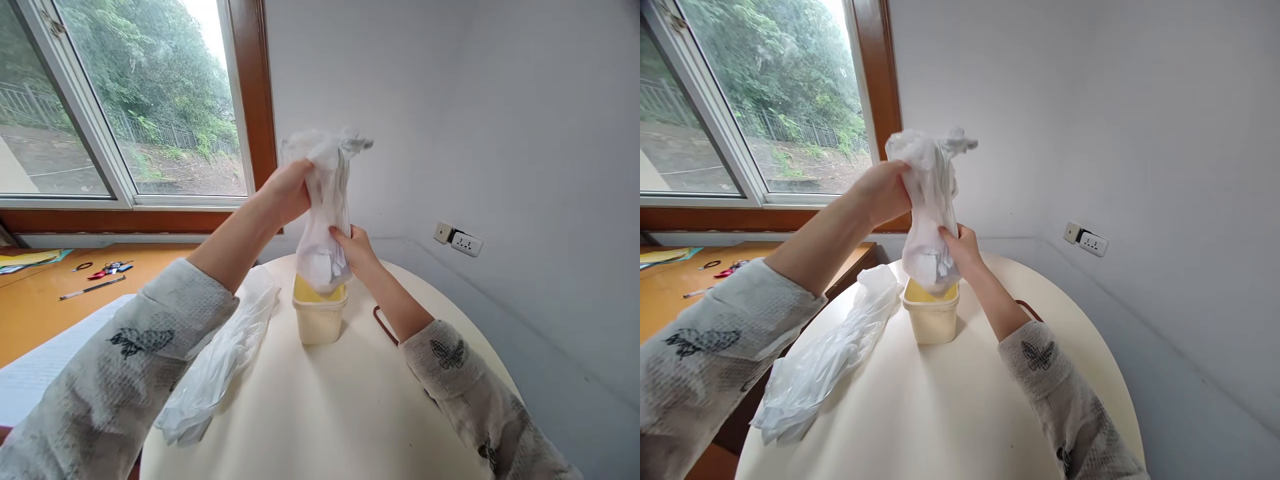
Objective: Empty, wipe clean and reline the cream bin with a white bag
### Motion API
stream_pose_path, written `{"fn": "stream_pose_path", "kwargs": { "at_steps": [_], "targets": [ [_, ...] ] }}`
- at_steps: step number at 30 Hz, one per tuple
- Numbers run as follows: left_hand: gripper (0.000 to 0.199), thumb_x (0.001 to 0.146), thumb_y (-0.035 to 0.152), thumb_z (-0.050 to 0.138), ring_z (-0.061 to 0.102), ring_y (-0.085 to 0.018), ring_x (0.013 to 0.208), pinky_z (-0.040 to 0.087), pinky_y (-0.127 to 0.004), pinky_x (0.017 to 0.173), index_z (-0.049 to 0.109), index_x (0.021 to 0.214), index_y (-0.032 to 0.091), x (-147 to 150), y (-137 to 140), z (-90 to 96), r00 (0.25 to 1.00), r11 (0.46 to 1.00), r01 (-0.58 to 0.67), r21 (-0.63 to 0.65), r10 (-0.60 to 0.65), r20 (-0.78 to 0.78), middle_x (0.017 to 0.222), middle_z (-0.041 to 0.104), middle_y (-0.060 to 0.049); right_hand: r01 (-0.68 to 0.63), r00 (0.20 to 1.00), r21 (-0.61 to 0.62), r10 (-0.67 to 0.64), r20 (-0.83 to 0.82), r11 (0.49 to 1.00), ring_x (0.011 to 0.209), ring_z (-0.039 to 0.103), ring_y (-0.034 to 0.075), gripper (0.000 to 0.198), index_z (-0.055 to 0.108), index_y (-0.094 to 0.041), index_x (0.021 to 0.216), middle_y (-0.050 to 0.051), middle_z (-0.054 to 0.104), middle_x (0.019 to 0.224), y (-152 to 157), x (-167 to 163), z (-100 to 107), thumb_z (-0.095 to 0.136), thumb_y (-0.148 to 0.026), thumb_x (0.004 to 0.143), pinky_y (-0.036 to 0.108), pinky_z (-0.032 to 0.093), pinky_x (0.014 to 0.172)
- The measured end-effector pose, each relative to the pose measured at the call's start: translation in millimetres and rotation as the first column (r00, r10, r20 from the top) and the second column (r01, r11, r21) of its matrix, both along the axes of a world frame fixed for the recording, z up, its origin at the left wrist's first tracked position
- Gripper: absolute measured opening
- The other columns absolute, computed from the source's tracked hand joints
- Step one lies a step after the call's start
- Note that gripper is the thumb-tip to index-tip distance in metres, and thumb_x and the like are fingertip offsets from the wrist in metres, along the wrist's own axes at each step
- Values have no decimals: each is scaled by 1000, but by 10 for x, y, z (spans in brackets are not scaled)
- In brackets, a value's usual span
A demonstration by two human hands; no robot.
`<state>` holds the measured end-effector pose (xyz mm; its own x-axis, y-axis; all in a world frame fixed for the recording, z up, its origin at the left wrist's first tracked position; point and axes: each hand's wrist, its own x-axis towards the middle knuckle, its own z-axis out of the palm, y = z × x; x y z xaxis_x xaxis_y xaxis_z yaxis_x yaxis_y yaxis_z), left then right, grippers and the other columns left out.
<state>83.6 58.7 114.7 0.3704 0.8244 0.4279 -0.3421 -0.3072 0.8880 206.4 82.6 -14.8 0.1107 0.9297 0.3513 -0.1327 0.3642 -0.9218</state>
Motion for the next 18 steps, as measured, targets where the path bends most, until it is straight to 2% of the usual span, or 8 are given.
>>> {"fn": "stream_pose_path", "kwargs": {
  "at_steps": [5, 9, 12, 14, 16, 18],
  "targets": [
    [7, 76, 20, 55, 60, -23, 95, 45, -35, 86, 58, 81, 15, -117, 210, -361, 998, 990, -22, -140, 14, -63, 83, 66, -5, -71, 997, -118, 76, 35, 990, 76, 60, 19, 27, 62, -17, 82, 5, 67, 85, -54, 1, -287, 66, -34, 62, 30, 47, 65],
    [11, 71, 27, 62, 61, -24, 91, 46, -34, 80, 60, 75, 17, -247, 320, -650, 979, 978, -72, -195, 32, -202, 81, 66, -5, -141, 971, -176, 170, 166, 974, 78, 60, 18, 26, 63, -18, 85, 4, 67, 86, -105, 73, -337, 66, -27, 61, 29, 47, 68],
    [18, 66, 30, 67, 61, -24, 88, 46, -35, 79, 62, 75, 16, -332, 335, -849, 969, 969, -97, -228, 39, -244, 84, 66, -8, -168, 955, -180, 206, 216, 969, 78, 60, 17, 26, 63, -18, 86, 3, 66, 86, -99, 111, -341, 65, -26, 61, 28, 47, 68],
    [23, 63, 30, 69, 61, -24, 89, 45, -35, 80, 63, 79, 15, -380, 301, -946, 957, 968, -125, -217, 59, -285, 88, 66, -9, -184, 935, -160, 223, 277, 970, 78, 60, 17, 27, 62, -18, 87, 3, 66, 87, -86, 123, -351, 64, -27, 62, 28, 47, 67],
    [30, 62, 32, 70, 59, -24, 92, 44, -35, 80, 64, 86, 16, -429, 238, -1008, 919, 975, -154, -159, 82, -385, 93, 66, -9, -191, 885, -136, 231, 404, 972, 77, 59, 17, 27, 62, -17, 87, 3, 66, 87, -81, 132, -370, 63, -27, 62, 26, 46, 65],
    [37, 60, 33, 71, 58, -25, 95, 44, -35, 79, 63, 93, 18, -483, 160, -1048, 853, 984, -162, -69, 105, -512, 97, 65, -7, -169, 773, -100, 195, 603, 981, 73, 58, 16, 23, 63, -17, 84, 2, 66, 83, -88, 141, -391, 62, -28, 64, 25, 44, 61]
  ]
}}
